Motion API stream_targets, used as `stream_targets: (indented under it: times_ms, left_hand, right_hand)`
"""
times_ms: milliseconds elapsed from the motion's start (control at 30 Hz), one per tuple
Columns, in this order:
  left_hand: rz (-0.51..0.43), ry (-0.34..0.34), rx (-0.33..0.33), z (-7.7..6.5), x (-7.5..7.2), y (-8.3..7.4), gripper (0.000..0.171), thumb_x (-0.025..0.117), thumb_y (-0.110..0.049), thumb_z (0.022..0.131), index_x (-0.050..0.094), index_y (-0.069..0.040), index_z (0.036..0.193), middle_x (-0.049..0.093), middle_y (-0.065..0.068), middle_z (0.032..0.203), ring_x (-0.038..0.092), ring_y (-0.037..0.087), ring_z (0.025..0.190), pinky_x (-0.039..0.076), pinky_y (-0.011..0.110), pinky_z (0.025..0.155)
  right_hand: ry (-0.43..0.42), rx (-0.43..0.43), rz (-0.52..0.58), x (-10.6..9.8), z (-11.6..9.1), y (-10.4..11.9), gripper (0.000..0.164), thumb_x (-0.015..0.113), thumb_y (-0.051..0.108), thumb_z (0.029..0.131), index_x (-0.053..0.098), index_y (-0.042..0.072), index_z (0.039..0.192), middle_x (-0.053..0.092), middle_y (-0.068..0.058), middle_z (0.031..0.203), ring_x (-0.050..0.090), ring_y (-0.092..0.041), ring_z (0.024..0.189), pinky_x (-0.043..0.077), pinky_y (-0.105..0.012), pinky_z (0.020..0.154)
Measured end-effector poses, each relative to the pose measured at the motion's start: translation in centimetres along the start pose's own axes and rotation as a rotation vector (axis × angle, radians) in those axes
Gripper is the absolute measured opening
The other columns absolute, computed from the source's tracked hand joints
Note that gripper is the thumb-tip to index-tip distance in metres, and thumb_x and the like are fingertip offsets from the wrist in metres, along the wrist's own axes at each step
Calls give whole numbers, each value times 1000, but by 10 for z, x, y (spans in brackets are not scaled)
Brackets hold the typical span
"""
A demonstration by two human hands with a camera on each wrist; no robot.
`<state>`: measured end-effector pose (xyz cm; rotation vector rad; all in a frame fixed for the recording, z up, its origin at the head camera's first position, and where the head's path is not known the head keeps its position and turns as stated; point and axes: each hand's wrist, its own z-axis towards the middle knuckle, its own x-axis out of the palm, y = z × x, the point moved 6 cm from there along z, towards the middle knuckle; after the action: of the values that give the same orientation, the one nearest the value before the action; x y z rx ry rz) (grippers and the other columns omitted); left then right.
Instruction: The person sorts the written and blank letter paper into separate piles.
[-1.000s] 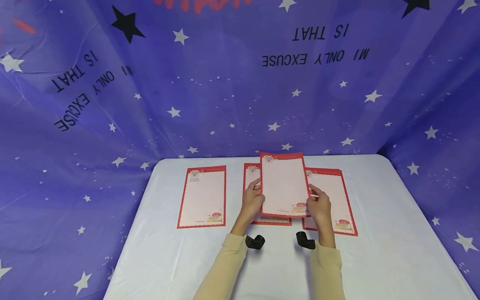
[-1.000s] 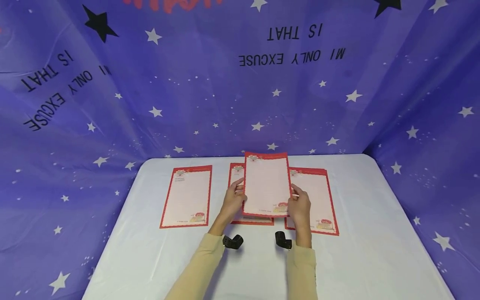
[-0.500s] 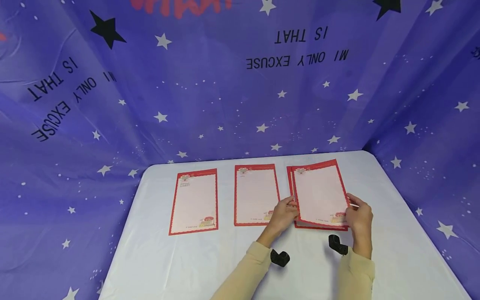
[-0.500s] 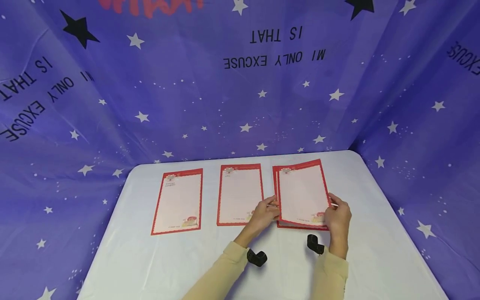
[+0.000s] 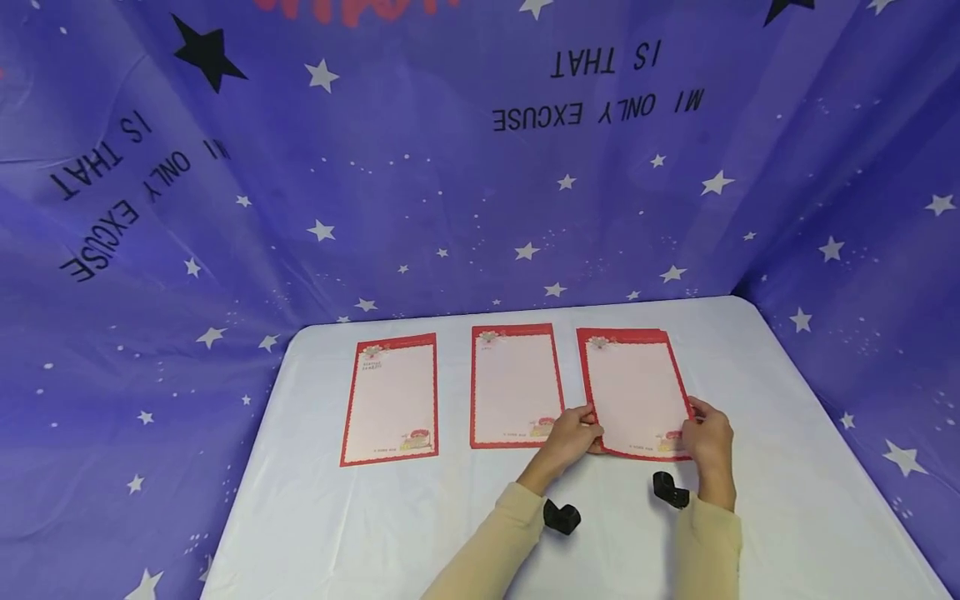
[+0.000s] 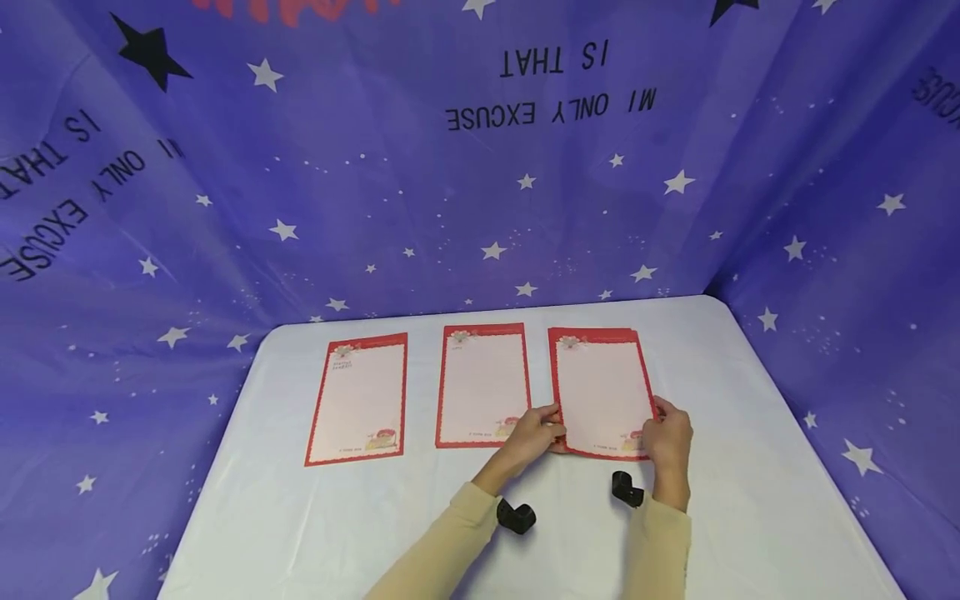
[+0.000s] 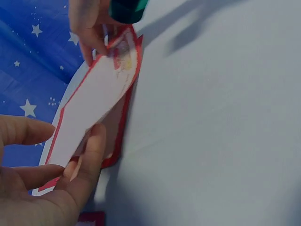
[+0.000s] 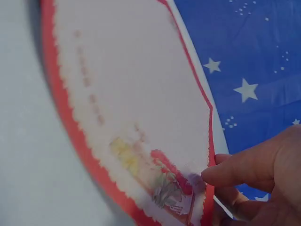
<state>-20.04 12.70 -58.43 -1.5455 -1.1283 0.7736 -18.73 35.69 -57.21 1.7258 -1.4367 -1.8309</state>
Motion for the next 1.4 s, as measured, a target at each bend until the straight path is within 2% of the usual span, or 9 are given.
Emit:
stream_targets:
  times_ms: [300, 433, 500, 567, 633, 700, 800, 1133, 1400]
  left_hand:
    - [105, 23, 19, 2, -7, -3, 55, 57, -4, 95, 48, 19, 144, 58, 0, 90, 62, 9, 75, 57, 24, 77]
    - [190, 19, 26, 5, -8, -5, 17, 58, -11, 98, 65, 5, 97, 49, -4, 72, 49, 7, 67, 46, 20, 74]
    - [267, 9, 25, 5, -11, -7, 28, 58, -18, 99, 52, -7, 75, 41, -6, 66, 38, 7, 61, 39, 22, 66]
    - [357, -13, 21, 5, -14, -11, 40, 57, -25, 100, 44, -5, 68, 35, -3, 64, 29, 10, 61, 33, 25, 62]
    - [446, -51, 20, 5, -18, -16, 43, 57, -32, 99, 59, 4, 76, 48, 2, 74, 43, 12, 70, 41, 28, 68]
    - [501, -88, 21, 3, -23, -23, 48, 57, -35, 99, 70, 11, 103, 60, 11, 97, 58, 18, 90, 50, 33, 82]
    - [543, -148, 38, 1, -37, -33, 59, 58, -35, 102, 61, 11, 138, 55, 22, 132, 55, 31, 127, 45, 42, 109]
    - [513, -382, 47, -14, -133, -51, 47, 54, -28, 103, 66, 8, 131, 60, 22, 122, 56, 39, 120, 44, 53, 106]
    - [522, -501, -3, -29, -174, -39, 45, 55, -21, 101, 65, 14, 129, 56, 31, 121, 52, 48, 116, 43, 59, 101]
  right_hand:
    - [-71, -25, -11, 7, 1, -7, 51, 42, -3, 91, 55, -18, 138, 58, -42, 121, 51, -51, 114, 40, -61, 101]
    - [-69, -17, -41, 9, 1, -6, 51, 41, 0, 91, 55, -18, 136, 53, -45, 127, 44, -61, 124, 35, -66, 107]
    - [-51, -15, -72, 10, 0, -3, 50, 40, 3, 92, 54, -19, 134, 46, -50, 128, 38, -66, 124, 32, -70, 106]
    - [-33, -13, -97, 10, -2, 3, 52, 39, 6, 93, 49, -21, 136, 38, -53, 131, 32, -69, 124, 28, -73, 104]
    - [-41, -16, -106, 10, -6, 11, 54, 40, 8, 93, 46, -21, 139, 33, -54, 133, 29, -69, 125, 26, -74, 103]
    - [-61, -17, -72, 10, -11, 22, 56, 42, 8, 94, 45, -20, 142, 31, -52, 136, 28, -67, 128, 25, -74, 104]
    - [-84, -65, 3, 13, -19, 42, 55, 44, 5, 96, 44, -20, 144, 34, -48, 138, 30, -63, 129, 27, -71, 105]
    - [221, -268, 55, 83, -42, 117, 41, 48, 4, 103, 58, -14, 138, 57, -35, 132, 56, -47, 123, 46, -57, 101]
    - [368, -219, -24, 136, -46, 121, 45, 46, 6, 100, 55, -22, 134, 60, -39, 127, 56, -45, 114, 50, -51, 94]
